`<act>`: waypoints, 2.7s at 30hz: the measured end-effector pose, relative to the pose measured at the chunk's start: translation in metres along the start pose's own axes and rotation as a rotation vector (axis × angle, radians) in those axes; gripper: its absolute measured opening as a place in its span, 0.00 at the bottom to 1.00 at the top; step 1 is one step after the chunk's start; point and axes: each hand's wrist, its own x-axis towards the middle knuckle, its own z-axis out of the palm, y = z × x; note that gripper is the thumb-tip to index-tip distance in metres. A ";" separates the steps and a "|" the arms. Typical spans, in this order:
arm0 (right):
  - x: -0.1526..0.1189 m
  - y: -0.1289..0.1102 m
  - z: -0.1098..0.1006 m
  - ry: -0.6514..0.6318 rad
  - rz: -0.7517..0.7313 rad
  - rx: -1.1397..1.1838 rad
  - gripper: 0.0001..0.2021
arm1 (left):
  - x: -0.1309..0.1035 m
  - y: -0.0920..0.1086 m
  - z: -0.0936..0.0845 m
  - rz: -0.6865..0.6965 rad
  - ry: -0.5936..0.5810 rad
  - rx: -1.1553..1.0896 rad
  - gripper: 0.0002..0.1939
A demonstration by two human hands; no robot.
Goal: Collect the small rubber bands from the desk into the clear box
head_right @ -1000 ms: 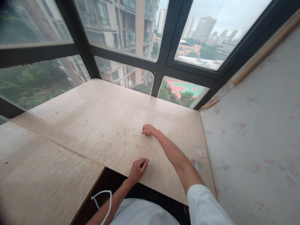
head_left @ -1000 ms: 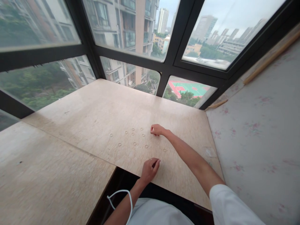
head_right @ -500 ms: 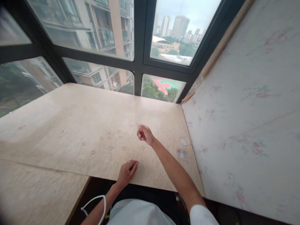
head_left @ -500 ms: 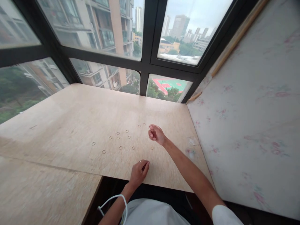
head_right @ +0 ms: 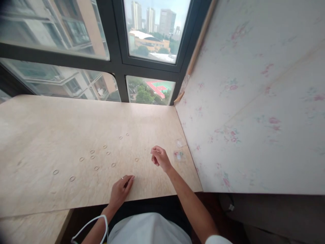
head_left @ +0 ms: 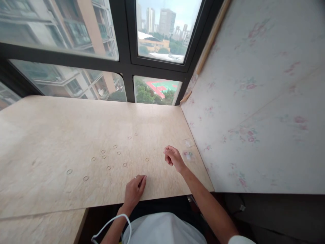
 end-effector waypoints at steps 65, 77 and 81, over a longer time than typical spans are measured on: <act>-0.057 0.104 -0.039 0.168 -0.250 -0.661 0.27 | 0.006 -0.119 -0.183 -0.733 0.323 0.324 0.18; -0.056 0.115 -0.045 0.154 -0.238 -0.682 0.27 | -0.016 -0.126 -0.181 -0.766 0.232 0.267 0.13; -0.057 0.116 -0.044 0.170 -0.236 -0.688 0.27 | -0.011 -0.128 -0.185 -0.770 0.227 0.288 0.12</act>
